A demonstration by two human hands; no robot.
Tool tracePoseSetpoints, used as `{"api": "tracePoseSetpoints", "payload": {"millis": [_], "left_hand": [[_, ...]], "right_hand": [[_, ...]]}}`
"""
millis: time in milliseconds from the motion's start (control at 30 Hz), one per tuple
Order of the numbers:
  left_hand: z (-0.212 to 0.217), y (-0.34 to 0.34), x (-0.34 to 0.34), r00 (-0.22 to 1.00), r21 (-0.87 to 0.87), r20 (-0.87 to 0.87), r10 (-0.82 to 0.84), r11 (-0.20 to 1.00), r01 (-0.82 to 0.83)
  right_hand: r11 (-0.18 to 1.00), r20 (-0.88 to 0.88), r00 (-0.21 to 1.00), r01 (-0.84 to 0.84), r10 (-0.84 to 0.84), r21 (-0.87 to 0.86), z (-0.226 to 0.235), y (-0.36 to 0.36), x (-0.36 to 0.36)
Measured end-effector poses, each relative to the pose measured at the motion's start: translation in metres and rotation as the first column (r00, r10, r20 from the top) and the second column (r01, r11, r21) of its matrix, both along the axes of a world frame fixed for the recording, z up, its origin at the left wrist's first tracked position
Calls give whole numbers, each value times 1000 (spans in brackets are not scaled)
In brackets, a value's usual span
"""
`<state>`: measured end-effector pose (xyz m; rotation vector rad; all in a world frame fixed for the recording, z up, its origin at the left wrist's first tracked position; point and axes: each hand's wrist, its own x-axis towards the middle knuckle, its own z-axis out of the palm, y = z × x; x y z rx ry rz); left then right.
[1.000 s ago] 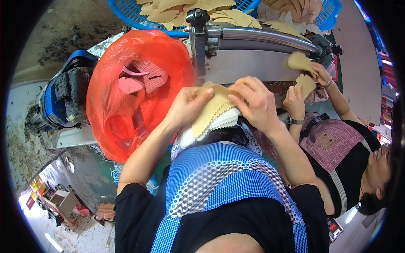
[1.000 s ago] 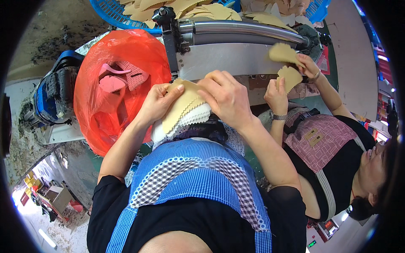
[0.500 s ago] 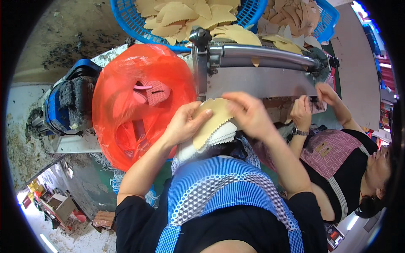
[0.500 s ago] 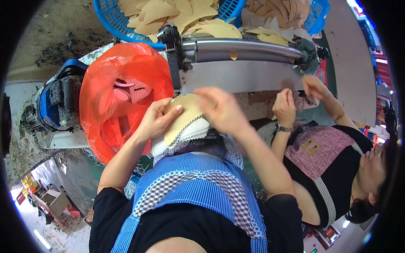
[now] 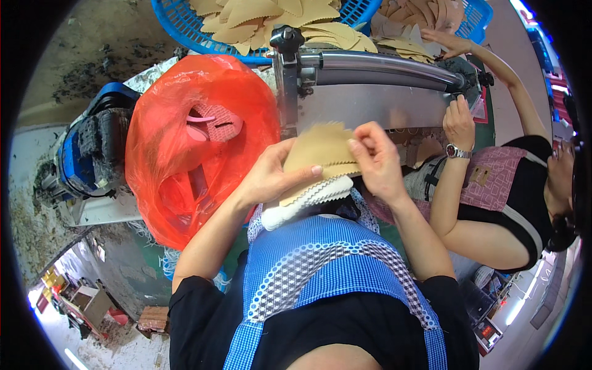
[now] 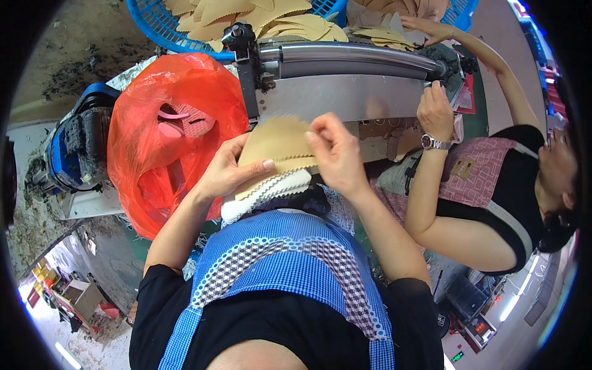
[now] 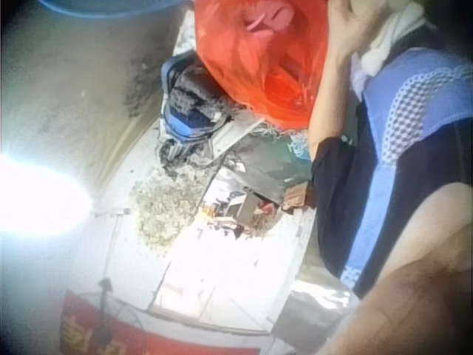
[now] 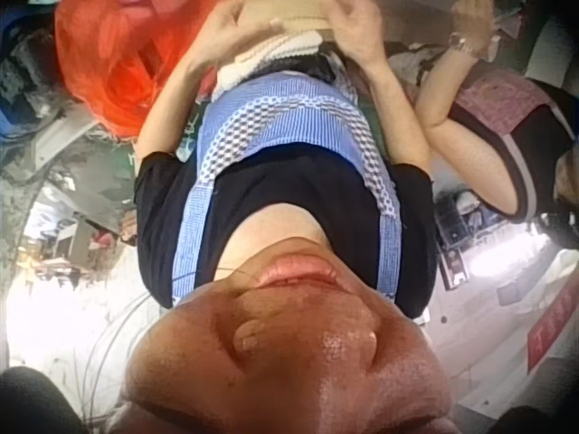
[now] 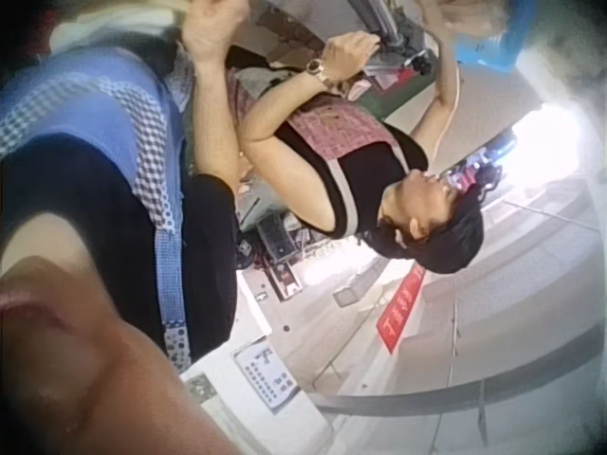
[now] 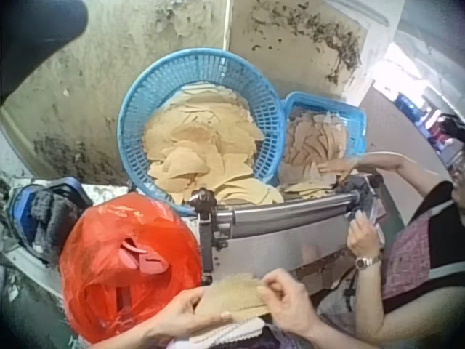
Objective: The person feeds leather shoe components through an industrial roller machine by hand.
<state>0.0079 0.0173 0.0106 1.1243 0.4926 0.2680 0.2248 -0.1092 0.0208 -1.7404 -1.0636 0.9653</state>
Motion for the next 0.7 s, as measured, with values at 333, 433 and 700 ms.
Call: {"api": "tracePoseSetpoints", "payload": {"millis": [333, 433, 700], "left_hand": [[0, -4, -5, 997, 263, -44, 70, 963, -56], [-4, -4, 2, 989, 234, -72, 131, 966, -111], [-12, -8, 0, 988, -172, -105, 112, 977, -129]], "right_hand": [[936, -464, 812, 318, -353, -154, 12, 65, 27], [957, 217, 933, -287, 288, -38, 14, 40, -8], [937, 563, 825, -234, 51, 258, 3, 17, 11]]}}
